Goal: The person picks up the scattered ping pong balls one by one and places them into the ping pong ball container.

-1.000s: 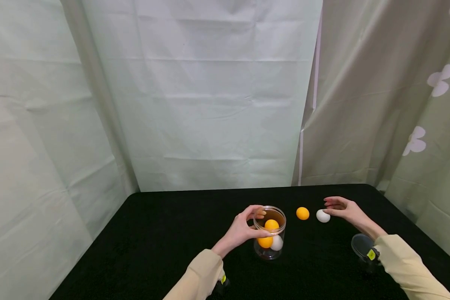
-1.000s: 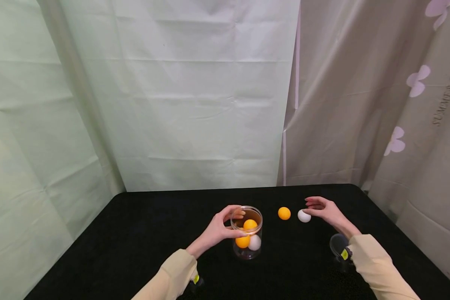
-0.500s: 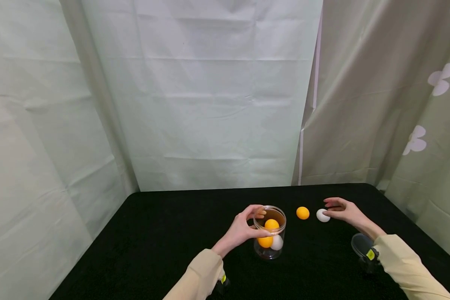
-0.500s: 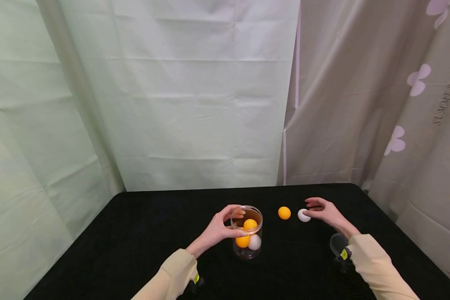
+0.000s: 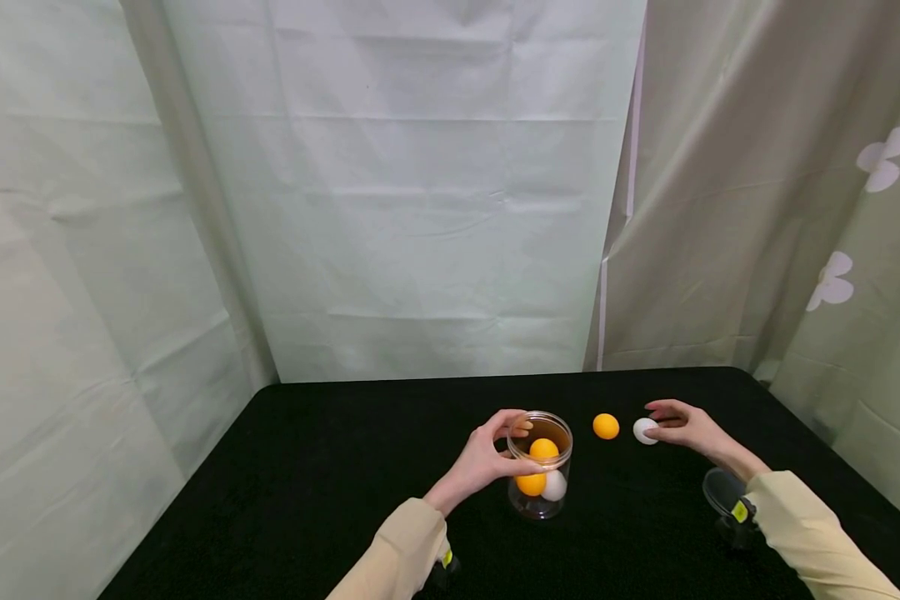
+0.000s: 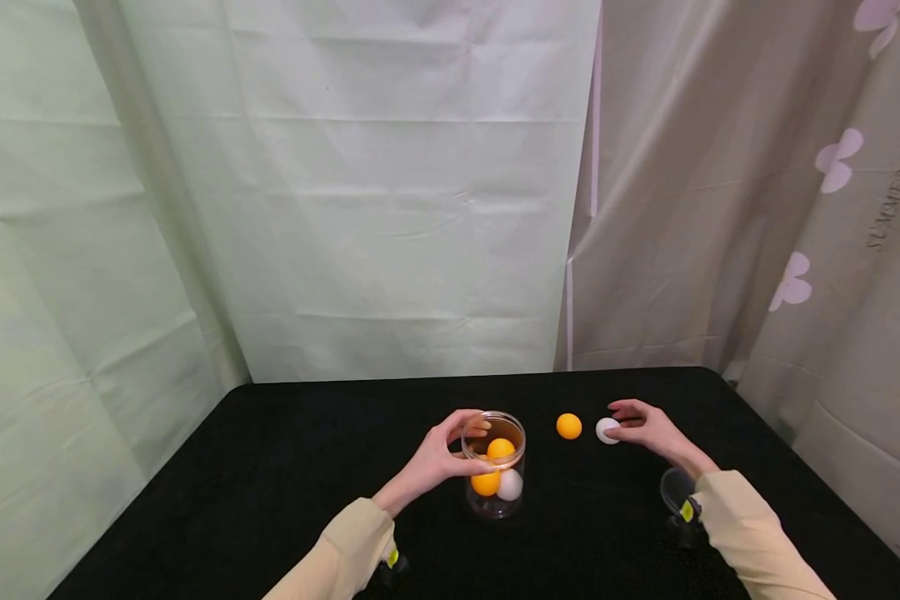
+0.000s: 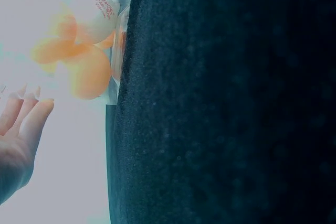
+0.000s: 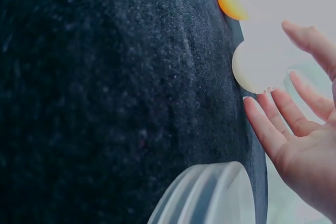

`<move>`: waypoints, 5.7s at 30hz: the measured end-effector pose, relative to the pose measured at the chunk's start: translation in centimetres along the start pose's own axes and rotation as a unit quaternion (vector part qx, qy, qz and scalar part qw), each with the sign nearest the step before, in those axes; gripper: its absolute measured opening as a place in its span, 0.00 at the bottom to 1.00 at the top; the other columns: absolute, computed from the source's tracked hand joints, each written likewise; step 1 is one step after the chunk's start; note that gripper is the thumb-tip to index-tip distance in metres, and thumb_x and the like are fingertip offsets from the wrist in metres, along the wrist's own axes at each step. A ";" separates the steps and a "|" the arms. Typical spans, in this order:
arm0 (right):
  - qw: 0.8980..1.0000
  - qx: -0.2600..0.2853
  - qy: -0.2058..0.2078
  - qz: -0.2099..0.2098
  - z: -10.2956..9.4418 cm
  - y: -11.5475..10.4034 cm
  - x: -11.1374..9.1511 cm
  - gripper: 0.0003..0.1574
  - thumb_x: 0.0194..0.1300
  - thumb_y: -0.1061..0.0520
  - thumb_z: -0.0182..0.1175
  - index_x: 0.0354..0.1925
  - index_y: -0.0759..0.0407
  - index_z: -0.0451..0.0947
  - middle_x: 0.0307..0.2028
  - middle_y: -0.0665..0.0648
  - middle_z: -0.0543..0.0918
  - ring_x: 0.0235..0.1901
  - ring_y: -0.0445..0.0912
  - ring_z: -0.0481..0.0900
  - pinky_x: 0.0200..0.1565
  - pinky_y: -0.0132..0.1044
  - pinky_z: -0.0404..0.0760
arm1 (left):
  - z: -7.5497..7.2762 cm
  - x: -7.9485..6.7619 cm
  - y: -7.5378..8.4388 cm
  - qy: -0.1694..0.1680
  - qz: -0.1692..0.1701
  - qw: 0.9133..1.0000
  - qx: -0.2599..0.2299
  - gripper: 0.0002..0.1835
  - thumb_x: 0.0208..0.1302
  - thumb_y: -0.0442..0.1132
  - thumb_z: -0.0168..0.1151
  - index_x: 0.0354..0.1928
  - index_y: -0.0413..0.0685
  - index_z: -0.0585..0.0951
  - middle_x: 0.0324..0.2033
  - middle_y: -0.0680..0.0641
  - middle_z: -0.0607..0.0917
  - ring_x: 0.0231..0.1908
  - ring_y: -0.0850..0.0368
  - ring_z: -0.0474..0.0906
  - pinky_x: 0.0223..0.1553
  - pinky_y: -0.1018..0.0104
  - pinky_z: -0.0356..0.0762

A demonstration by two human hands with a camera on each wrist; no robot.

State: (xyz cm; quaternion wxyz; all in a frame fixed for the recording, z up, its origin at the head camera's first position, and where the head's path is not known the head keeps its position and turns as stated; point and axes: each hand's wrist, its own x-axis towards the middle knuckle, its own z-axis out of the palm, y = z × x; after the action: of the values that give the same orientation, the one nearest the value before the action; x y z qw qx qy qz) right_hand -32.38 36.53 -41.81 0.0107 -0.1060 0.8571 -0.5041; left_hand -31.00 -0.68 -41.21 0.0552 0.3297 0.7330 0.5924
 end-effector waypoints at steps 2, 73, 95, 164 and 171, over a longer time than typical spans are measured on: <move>1.000 0.003 -0.005 -0.002 0.1 0.0 0.1 0.36 0.58 0.56 0.61 0.58 0.72 0.60 0.50 0.73 0.66 0.44 0.57 0.72 0.40 0.43 0.75 | 0.0 0.0 0.0 0.000 -0.002 1.000 0.001 0.31 0.48 0.44 0.69 0.56 0.58 0.68 0.50 0.52 0.72 0.50 0.48 0.68 0.44 0.55 0.70; 1.000 -0.004 -0.005 -0.020 1.3 -0.7 0.9 0.30 0.59 0.55 0.60 0.54 0.71 0.67 0.47 0.68 0.71 0.42 0.55 0.73 0.42 0.48 0.74 | 0.0 -0.1 0.3 0.001 -0.004 1.000 -0.012 0.33 0.47 0.41 0.69 0.57 0.55 0.68 0.51 0.50 0.71 0.51 0.43 0.67 0.44 0.57 0.70; 0.999 0.021 -0.013 -0.036 2.0 -2.7 1.4 0.29 0.59 0.55 0.59 0.55 0.69 0.66 0.48 0.68 0.71 0.45 0.57 0.72 0.45 0.53 0.71 | 0.1 -0.1 0.0 0.002 -0.006 1.000 -0.007 0.31 0.48 0.43 0.68 0.56 0.57 0.68 0.50 0.52 0.72 0.51 0.47 0.68 0.44 0.57 0.70; 0.992 0.076 -0.066 -0.078 5.7 -7.7 2.3 0.27 0.60 0.55 0.59 0.55 0.66 0.67 0.48 0.65 0.72 0.43 0.56 0.73 0.46 0.56 0.69 | -0.2 -1.0 3.1 -0.013 0.000 1.000 -0.022 0.31 0.51 0.38 0.66 0.57 0.44 0.67 0.52 0.41 0.70 0.51 0.39 0.66 0.43 0.58 0.71; 0.992 0.070 -0.067 -0.081 5.9 -8.2 2.5 0.26 0.61 0.55 0.58 0.55 0.65 0.67 0.48 0.65 0.72 0.43 0.57 0.72 0.46 0.57 0.68 | -0.2 -0.9 3.2 -0.016 0.005 1.000 -0.021 0.32 0.50 0.38 0.66 0.58 0.43 0.66 0.52 0.40 0.70 0.51 0.39 0.66 0.43 0.58 0.71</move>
State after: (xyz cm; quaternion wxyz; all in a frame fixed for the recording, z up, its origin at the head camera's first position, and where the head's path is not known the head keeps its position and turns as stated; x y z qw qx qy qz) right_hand -32.64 27.12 -37.34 0.0345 -0.2075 0.8055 -0.5541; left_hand -29.03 -1.12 -38.56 0.0707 0.3418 0.7180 0.6022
